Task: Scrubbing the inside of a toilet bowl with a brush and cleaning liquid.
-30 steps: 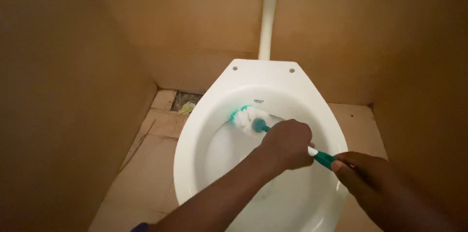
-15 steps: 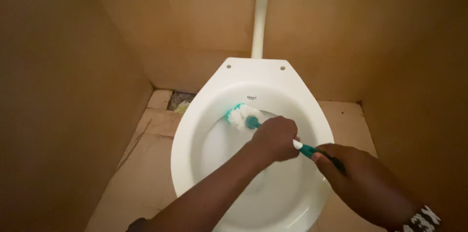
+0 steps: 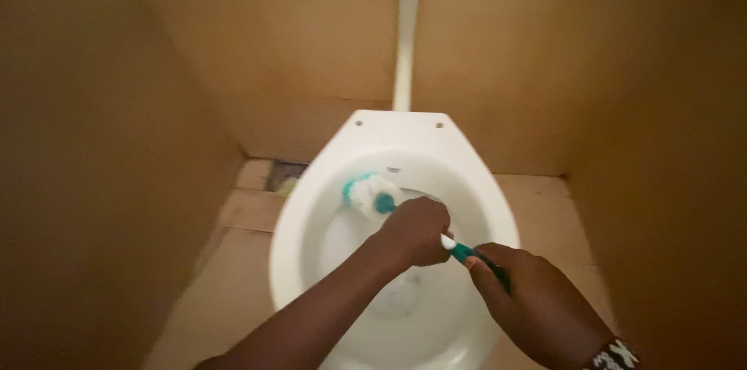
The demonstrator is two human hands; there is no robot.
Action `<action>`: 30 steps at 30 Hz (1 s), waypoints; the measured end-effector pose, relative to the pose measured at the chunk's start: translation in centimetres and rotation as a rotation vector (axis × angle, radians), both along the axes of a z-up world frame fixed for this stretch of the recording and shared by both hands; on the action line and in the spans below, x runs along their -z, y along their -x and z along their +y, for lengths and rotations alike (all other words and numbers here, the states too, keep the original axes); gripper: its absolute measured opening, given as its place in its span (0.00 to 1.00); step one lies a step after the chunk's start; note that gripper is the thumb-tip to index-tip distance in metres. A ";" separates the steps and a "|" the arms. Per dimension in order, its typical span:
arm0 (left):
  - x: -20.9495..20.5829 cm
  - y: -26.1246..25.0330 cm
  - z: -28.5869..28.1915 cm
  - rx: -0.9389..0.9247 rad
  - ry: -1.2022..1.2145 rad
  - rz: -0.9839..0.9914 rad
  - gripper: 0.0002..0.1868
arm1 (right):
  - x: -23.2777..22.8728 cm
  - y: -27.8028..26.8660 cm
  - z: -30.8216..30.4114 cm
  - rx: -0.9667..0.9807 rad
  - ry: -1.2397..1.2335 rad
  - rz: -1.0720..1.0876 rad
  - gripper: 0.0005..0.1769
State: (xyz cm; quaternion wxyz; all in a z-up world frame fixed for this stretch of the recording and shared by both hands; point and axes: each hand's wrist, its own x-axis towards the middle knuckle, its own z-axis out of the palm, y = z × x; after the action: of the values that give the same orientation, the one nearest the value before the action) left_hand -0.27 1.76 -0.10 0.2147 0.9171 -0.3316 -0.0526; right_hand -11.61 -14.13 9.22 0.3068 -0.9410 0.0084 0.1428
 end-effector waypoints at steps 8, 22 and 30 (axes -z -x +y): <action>0.4 1.4 0.9 -0.151 -0.318 0.320 0.11 | 1.1 -2.8 -1.8 -0.069 -0.188 0.206 0.21; 3.4 -0.5 -0.3 -0.142 0.069 -0.001 0.10 | 0.5 -2.3 0.6 -0.022 0.245 0.064 0.20; 2.9 -1.3 -1.3 -0.079 0.257 0.055 0.09 | -1.2 -3.2 2.4 -0.016 0.640 0.281 0.21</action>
State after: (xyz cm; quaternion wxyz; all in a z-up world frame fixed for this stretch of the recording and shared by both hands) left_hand 0.99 0.45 -2.98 0.3414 0.8926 -0.2932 -0.0264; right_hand -8.42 -11.77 10.40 -0.0091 -0.9607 0.0874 0.2633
